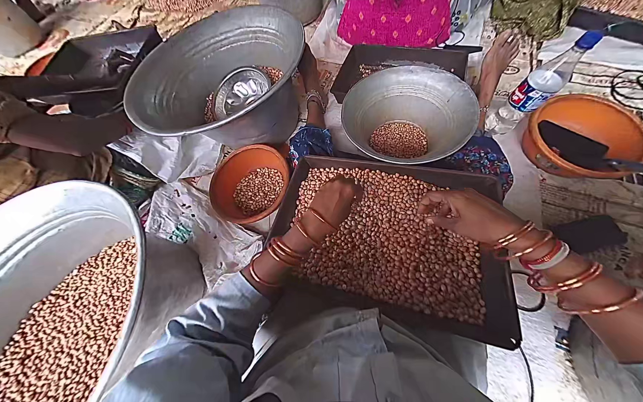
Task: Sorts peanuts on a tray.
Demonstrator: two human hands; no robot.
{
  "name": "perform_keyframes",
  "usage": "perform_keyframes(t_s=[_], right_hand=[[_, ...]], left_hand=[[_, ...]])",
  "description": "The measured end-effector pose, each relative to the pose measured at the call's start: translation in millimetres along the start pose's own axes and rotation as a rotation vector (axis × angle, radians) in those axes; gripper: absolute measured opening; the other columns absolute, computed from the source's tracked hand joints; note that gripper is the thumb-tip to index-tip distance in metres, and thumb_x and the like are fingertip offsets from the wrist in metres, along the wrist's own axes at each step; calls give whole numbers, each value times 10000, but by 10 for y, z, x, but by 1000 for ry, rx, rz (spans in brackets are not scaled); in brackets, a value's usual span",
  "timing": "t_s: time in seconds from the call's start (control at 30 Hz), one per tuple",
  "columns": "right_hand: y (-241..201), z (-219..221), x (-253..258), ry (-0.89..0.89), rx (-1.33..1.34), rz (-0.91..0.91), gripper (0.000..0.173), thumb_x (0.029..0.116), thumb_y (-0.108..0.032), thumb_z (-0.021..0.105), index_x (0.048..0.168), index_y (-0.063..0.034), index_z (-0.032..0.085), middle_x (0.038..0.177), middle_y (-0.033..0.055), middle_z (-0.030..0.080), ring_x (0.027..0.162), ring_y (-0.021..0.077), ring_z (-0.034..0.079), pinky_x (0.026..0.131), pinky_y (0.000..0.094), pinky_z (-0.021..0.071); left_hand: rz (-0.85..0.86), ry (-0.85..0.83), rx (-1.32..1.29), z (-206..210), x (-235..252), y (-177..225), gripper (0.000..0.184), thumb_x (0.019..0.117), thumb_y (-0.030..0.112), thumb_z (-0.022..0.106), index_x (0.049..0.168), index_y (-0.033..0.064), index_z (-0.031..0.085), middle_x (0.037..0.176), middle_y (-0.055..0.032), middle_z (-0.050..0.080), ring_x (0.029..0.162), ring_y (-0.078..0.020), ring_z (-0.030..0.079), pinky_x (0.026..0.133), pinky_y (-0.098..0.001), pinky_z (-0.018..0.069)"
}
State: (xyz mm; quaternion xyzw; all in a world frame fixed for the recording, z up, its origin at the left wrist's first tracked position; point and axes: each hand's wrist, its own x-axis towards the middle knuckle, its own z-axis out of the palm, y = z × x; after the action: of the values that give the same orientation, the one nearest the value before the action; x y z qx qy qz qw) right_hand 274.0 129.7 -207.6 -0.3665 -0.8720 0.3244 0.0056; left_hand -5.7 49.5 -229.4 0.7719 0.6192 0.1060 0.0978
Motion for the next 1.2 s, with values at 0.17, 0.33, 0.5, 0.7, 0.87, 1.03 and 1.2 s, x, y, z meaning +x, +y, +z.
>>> perform_keyframes(t_s=[0.17, 0.33, 0.5, 0.7, 0.87, 1.03, 1.2], right_hand=[[65, -11, 13, 131, -106, -17, 114, 954, -91, 721, 1041, -142, 775, 859, 63, 742, 764, 256, 700, 717, 525, 553], [53, 143, 49, 22, -261, -37, 104, 979, -185, 685, 1016, -179, 783, 907, 67, 745, 838, 286, 710, 721, 541, 542], [35, 375, 85, 85, -264, -207, 120, 982, -159, 667, 1019, -132, 778, 940, 99, 738, 832, 300, 715, 697, 514, 556], [53, 771, 188, 266, -417, -394, 267, 975, -78, 565, 1134, -140, 771, 949, 139, 672, 723, 315, 679, 539, 442, 527], [31, 795, 170, 273, -440, -380, 220, 989, -99, 568, 1082, -119, 766, 934, 133, 677, 720, 311, 683, 545, 440, 524], [-23, 755, 174, 162, -406, -279, 190, 977, -199, 652, 1112, -110, 751, 953, 126, 670, 774, 305, 689, 601, 457, 542], [-77, 573, 195, 60, -211, -151, 150, 968, -231, 670, 1044, -124, 742, 947, 78, 715, 844, 269, 696, 699, 496, 539]], left_hand=[[16, -78, 108, 268, 94, -109, 117, 926, 11, 704, 1027, 4, 761, 1061, -197, 718, 1092, -412, 664, 962, -547, 534], [-12, -92, 40, 288, 127, -143, 121, 943, 48, 676, 1016, 14, 767, 1025, -211, 732, 1062, -416, 689, 951, -577, 535], [-111, 35, -708, 85, 100, -361, 91, 929, 54, 689, 1008, 50, 734, 852, -2, 727, 730, -58, 669, 718, -268, 571], [-144, -154, -825, 184, 21, -163, 149, 977, 33, 531, 1032, 54, 668, 748, 5, 607, 565, -48, 489, 518, -227, 401], [-24, -233, -312, 385, 30, 149, 161, 986, 97, 637, 1081, 82, 766, 924, -125, 749, 804, -293, 716, 783, -545, 577], [13, -264, -238, 455, 6, 199, 167, 969, 120, 673, 1110, 96, 759, 1131, -124, 747, 1022, -340, 727, 889, -597, 562], [-70, -144, -586, 379, 34, -37, 145, 935, 81, 631, 1063, 57, 694, 825, -69, 666, 693, -170, 613, 657, -404, 518]])
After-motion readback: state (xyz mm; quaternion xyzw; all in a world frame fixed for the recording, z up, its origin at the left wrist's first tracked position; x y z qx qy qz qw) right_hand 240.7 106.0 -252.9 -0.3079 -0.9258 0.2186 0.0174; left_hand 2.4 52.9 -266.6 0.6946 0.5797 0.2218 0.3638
